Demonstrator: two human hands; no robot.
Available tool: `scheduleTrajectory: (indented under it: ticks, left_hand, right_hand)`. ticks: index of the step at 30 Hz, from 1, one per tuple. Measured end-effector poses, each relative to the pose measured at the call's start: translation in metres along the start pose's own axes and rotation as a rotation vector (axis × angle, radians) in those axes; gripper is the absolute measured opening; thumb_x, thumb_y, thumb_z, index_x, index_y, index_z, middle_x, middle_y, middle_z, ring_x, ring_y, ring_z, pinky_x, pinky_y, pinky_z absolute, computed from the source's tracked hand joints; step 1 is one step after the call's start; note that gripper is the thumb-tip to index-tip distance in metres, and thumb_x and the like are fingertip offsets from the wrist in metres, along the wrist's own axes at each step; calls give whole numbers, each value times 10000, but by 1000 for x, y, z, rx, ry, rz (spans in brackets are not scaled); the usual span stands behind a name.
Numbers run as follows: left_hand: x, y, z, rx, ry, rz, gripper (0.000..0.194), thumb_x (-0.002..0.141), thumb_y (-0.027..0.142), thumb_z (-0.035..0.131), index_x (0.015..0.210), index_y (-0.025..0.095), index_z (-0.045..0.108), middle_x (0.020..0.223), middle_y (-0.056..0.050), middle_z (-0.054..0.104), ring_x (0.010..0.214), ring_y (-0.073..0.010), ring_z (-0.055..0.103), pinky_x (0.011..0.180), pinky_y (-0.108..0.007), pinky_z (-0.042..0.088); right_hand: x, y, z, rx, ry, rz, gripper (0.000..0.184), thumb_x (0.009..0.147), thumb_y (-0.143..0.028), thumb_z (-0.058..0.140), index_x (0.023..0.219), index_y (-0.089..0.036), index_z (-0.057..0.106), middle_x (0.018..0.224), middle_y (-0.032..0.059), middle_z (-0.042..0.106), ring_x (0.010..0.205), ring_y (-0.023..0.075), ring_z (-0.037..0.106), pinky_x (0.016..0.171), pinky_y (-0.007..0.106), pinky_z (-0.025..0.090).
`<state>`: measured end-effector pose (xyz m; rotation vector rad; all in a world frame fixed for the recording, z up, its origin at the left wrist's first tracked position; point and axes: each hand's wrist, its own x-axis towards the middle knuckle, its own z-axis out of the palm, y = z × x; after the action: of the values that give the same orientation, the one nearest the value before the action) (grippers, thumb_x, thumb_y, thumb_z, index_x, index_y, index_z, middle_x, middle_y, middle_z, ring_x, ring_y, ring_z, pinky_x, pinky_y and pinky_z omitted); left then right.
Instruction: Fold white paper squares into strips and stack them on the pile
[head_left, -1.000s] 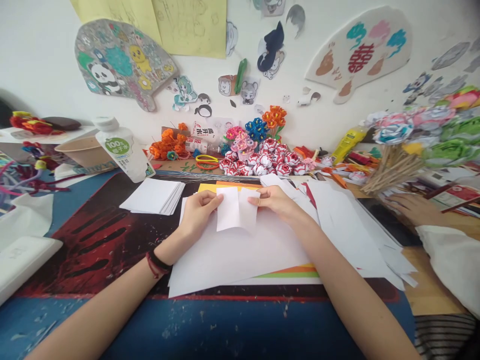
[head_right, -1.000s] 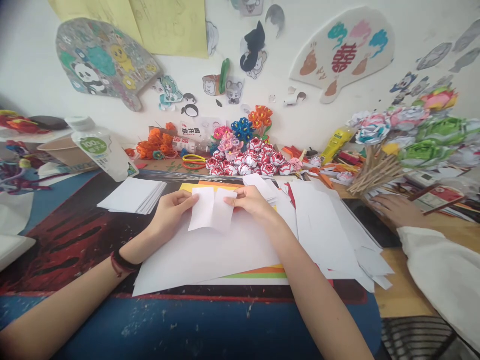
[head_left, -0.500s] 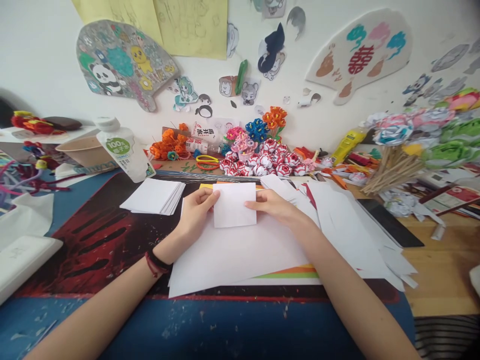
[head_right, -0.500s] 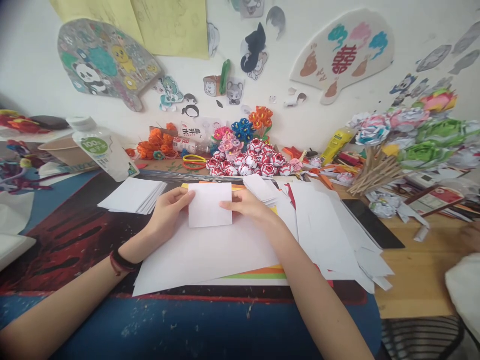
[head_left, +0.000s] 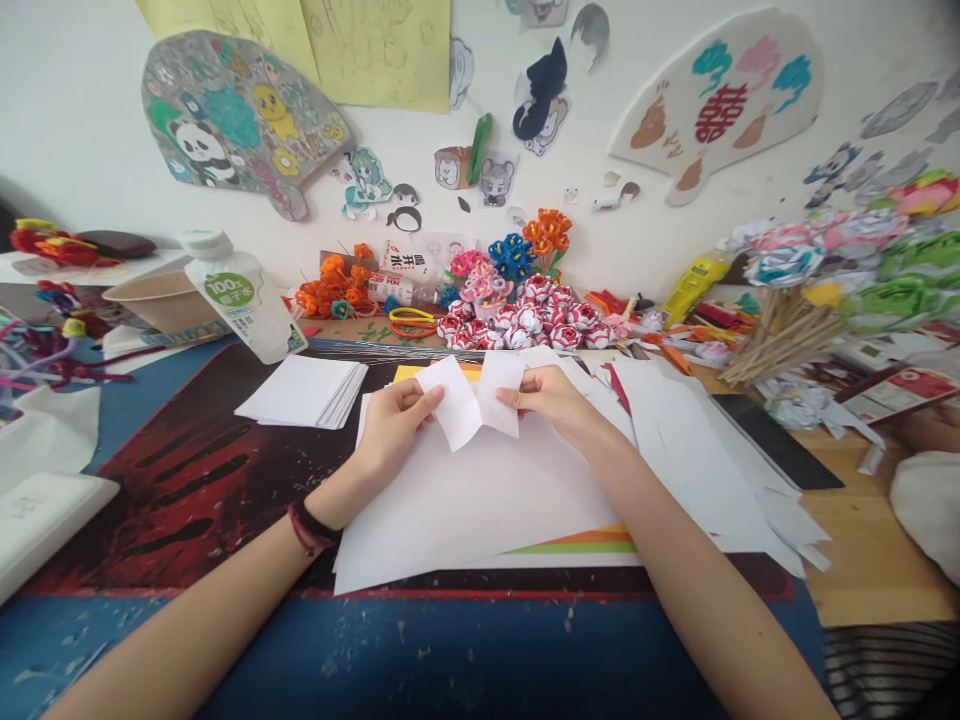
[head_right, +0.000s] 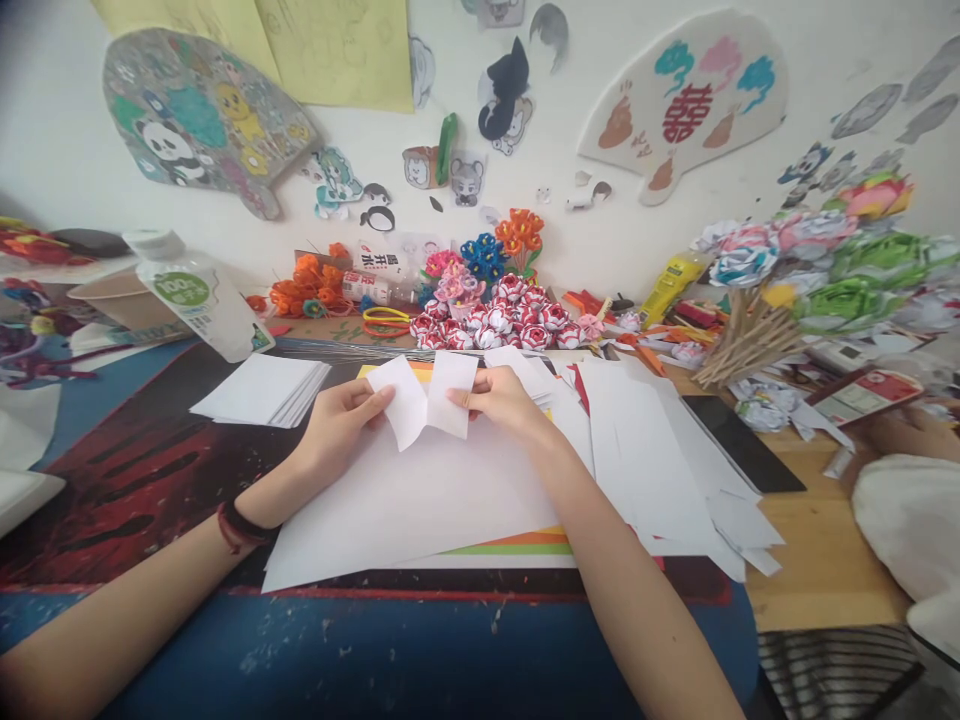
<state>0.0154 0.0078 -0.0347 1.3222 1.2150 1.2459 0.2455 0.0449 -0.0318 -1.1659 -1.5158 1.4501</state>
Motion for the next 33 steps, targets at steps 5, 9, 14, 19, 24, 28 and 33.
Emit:
scheduleTrajectory:
  ticks: [5, 9, 14, 19, 24, 28, 33]
  left_hand:
    - [0, -1, -1, -36, 0, 0, 326, 756, 445, 695, 661, 152, 589, 536, 31, 520, 501, -90, 433, 509, -232, 282]
    - [0, -1, -1, -44, 7, 31, 302, 769, 448, 683, 746, 151, 631, 584, 21, 550, 527, -97, 456, 510, -231, 308]
    - [-1, 2, 1, -49, -59, -13, 313, 762, 453, 690, 759, 143, 648, 633, 9, 592, 560, -101, 488, 514, -222, 329]
    - [-1, -3, 2, -36, -116, -16, 323, 760, 451, 694, 820, 134, 675, 733, -22, 647, 628, -126, 534, 563, -230, 373]
    - [1, -7, 0, 42, -69, 18, 332, 762, 461, 688, 725, 133, 653, 614, 4, 576, 565, -106, 473, 530, -223, 333]
    - [1, -5, 0, 57, -44, 23, 340, 752, 469, 691, 686, 140, 637, 580, 10, 552, 540, -105, 457, 511, -224, 317]
    - [1, -4, 1, 51, -43, 25, 355, 743, 478, 691, 694, 130, 644, 601, 7, 564, 536, -98, 442, 510, -223, 310]
  right_hand:
    - [-3, -6, 1, 32, -20, -35, 428, 682, -440, 775, 962, -118, 738, 948, 124, 736, 762, 190, 669, 653, 285, 516]
    - [-2, -6, 3, 53, -180, 3, 476, 664, -419, 795, 1037, -135, 713, 926, 97, 732, 710, 161, 657, 641, 277, 539]
    - [1, -2, 6, 39, -126, -17, 422, 611, -376, 830, 921, -108, 728, 787, 64, 719, 636, 145, 631, 621, 282, 537]
    - [-2, -5, 7, 44, -58, -2, 413, 608, -434, 819, 839, -101, 742, 838, 94, 724, 679, 169, 646, 649, 311, 529]
    - [-3, -4, 5, 29, -20, -5, 425, 579, -443, 831, 811, -96, 749, 826, 105, 728, 681, 177, 640, 626, 294, 487]
    - [-2, -3, 5, 33, -20, -4, 404, 597, -433, 825, 809, -98, 750, 850, 110, 730, 689, 177, 640, 625, 287, 480]
    - [-3, -4, 7, 73, -18, -19, 363, 619, -410, 817, 816, -111, 753, 908, 101, 728, 712, 174, 643, 639, 281, 487]
